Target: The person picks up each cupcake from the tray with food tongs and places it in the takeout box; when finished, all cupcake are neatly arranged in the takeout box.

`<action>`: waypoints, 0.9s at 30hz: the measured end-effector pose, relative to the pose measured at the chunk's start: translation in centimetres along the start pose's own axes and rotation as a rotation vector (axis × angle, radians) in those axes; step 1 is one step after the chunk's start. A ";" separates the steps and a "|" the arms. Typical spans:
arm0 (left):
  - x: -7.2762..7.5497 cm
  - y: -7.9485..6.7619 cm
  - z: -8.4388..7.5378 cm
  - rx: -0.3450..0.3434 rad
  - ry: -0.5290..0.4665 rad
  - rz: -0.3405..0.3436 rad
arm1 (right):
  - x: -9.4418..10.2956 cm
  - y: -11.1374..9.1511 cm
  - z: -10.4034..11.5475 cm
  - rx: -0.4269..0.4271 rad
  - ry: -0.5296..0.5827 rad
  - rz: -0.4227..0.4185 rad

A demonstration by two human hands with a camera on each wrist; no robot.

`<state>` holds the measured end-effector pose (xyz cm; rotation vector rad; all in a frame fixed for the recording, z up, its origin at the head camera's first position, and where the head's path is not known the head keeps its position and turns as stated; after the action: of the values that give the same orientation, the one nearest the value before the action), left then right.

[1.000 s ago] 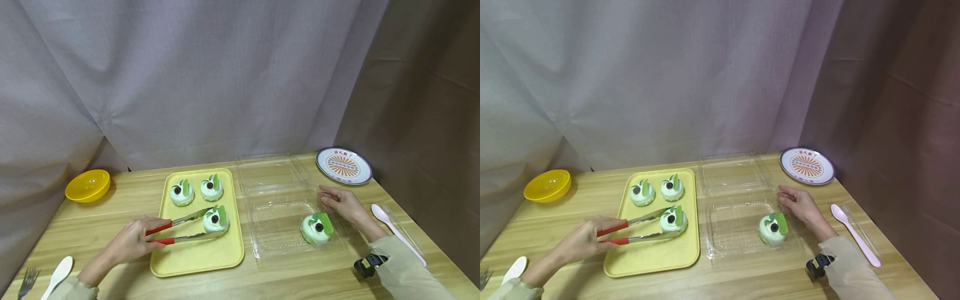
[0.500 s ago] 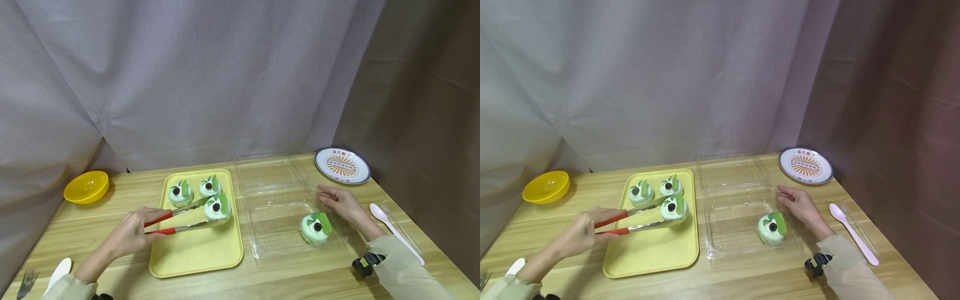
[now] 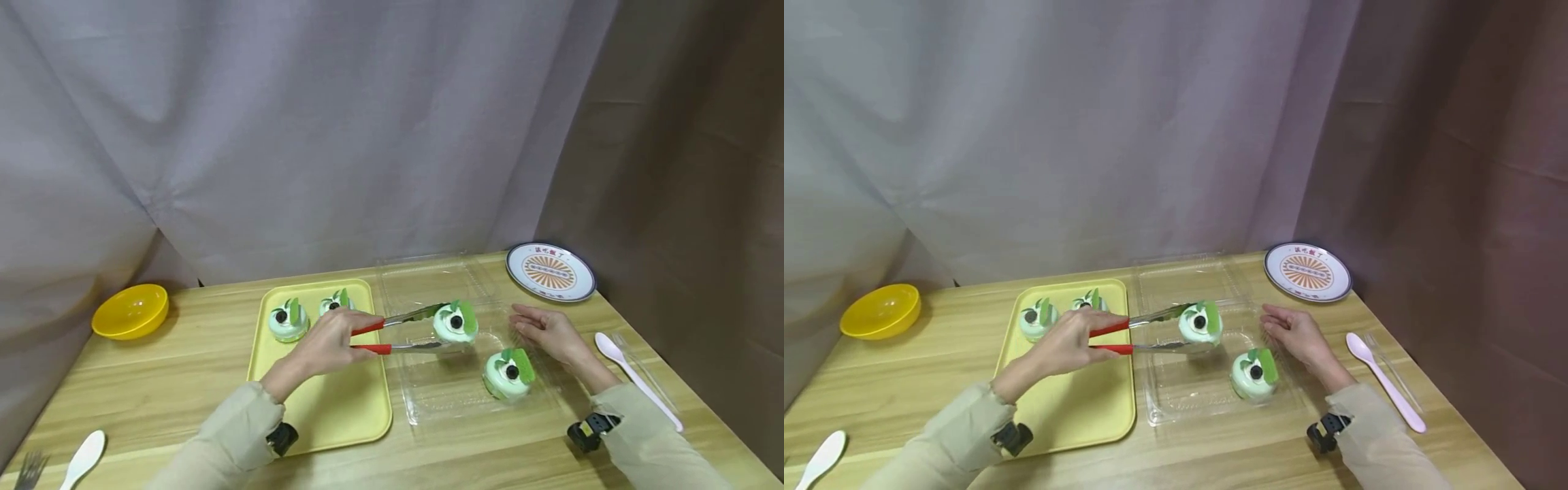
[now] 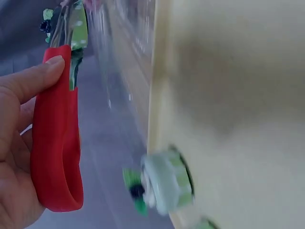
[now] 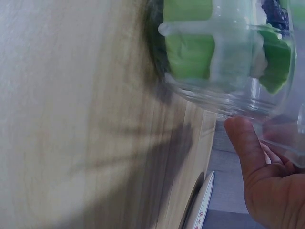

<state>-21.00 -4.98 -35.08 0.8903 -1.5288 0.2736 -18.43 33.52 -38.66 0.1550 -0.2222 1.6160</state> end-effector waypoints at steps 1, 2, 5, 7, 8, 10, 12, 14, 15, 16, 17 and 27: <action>-0.3 0.5 -0.4 -0.005 -0.005 0.007 | -0.1 0.0 0.0 -0.005 0.003 0.000; -0.6 0.9 -0.7 -0.011 -0.010 0.013 | -0.2 0.1 0.0 -0.007 0.000 0.003; -1.3 1.7 -1.3 -0.032 0.008 0.018 | -0.3 0.2 0.0 -0.014 -0.003 0.009; -1.7 2.1 -1.6 -0.030 0.011 0.024 | -0.3 0.2 0.0 -0.016 0.002 0.012; -1.9 2.2 -1.6 -0.029 0.013 0.028 | -0.3 0.2 0.0 -0.018 0.005 0.012; -2.1 2.4 -1.8 -0.025 0.021 0.036 | -0.2 0.2 0.0 -0.017 0.010 0.013; -2.3 2.5 -1.9 -0.013 0.024 0.049 | -0.2 0.2 0.0 -0.019 0.018 0.015; -2.3 2.6 -2.0 0.002 0.026 0.065 | -0.2 0.2 0.0 -0.021 0.023 0.016; -2.3 2.6 -2.1 0.009 0.029 0.075 | -0.1 0.2 0.0 -0.021 0.025 0.016; -2.4 2.7 -2.2 0.013 0.032 0.084 | -0.1 0.2 0.0 -0.022 0.026 0.017; -2.4 2.8 -2.3 0.021 0.032 0.094 | -0.1 0.2 -0.1 -0.022 0.027 0.016; -2.5 3.8 -3.4 0.091 0.029 0.159 | 0.2 0.3 -0.4 -0.016 0.023 0.009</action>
<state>-21.26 0.65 -35.47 0.8327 -1.5726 0.4728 -18.70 33.79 -38.98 0.1237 -0.2184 1.6234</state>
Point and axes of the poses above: each hand's wrist, its own y-axis towards the middle knuckle, its own x-axis out of the back of the hand, z = x × y, the point moved 1 cm from there along y, towards the middle knuckle, and after that the axes turned 15 degrees about y, right-handed, at the moved point
